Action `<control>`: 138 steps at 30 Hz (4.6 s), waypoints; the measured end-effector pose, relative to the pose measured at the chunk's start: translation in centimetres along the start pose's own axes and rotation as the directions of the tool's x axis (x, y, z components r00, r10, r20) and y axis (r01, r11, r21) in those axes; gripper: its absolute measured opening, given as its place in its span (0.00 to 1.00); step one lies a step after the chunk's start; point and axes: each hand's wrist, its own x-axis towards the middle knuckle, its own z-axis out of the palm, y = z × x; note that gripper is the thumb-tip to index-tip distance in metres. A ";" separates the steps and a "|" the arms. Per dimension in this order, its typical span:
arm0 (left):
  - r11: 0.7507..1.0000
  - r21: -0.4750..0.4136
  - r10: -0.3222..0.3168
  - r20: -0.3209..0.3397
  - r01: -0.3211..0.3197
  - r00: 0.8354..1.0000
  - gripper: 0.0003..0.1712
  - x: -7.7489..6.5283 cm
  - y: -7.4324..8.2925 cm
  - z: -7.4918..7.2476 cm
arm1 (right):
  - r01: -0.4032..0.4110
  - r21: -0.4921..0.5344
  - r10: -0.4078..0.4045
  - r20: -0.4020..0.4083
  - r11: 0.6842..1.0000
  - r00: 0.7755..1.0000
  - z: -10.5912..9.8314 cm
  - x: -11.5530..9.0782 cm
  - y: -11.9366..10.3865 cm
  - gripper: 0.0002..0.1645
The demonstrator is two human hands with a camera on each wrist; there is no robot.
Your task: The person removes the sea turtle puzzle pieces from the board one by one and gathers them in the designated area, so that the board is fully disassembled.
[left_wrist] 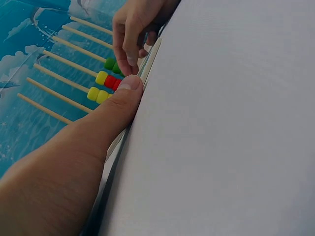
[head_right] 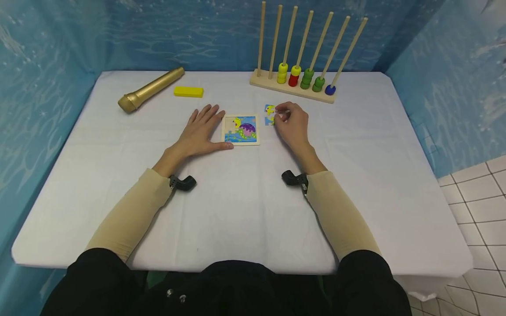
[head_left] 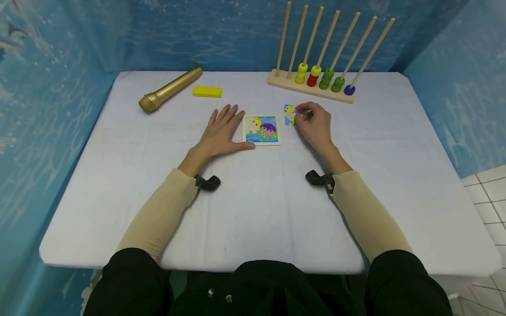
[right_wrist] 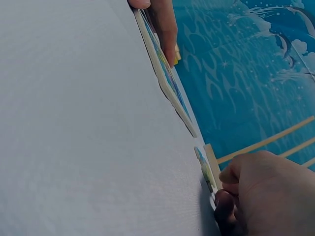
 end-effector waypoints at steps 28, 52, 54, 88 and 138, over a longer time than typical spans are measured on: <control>1.000 -0.011 0.006 0.006 -0.006 1.000 0.68 -0.2 0.0 -0.2 | 0.209 0.143 -0.220 0.063 0.967 0.974 1.3 -1.2 -2.2 0.09; 1.000 -0.010 0.022 -0.009 -0.022 1.000 0.66 -0.1 -0.1 -0.3 | 0.295 0.118 -0.317 0.422 0.948 0.849 4.0 -2.8 -5.7 0.11; 1.000 -0.013 0.023 -0.013 -0.023 1.000 0.66 -0.1 -0.1 -0.3 | 0.300 0.105 -0.315 0.432 0.948 0.845 4.2 -3.0 -6.1 0.11; 1.000 -0.017 0.011 0.004 -0.011 1.000 0.66 0.0 -0.1 -0.3 | 0.265 -0.036 -0.218 0.471 0.964 0.855 5.2 -3.1 -7.6 0.12; 1.000 0.003 -0.015 0.010 0.015 1.000 0.67 0.2 -0.2 -0.5 | 0.067 0.066 -0.067 0.000 0.996 0.998 -1.1 -4.6 -1.7 0.09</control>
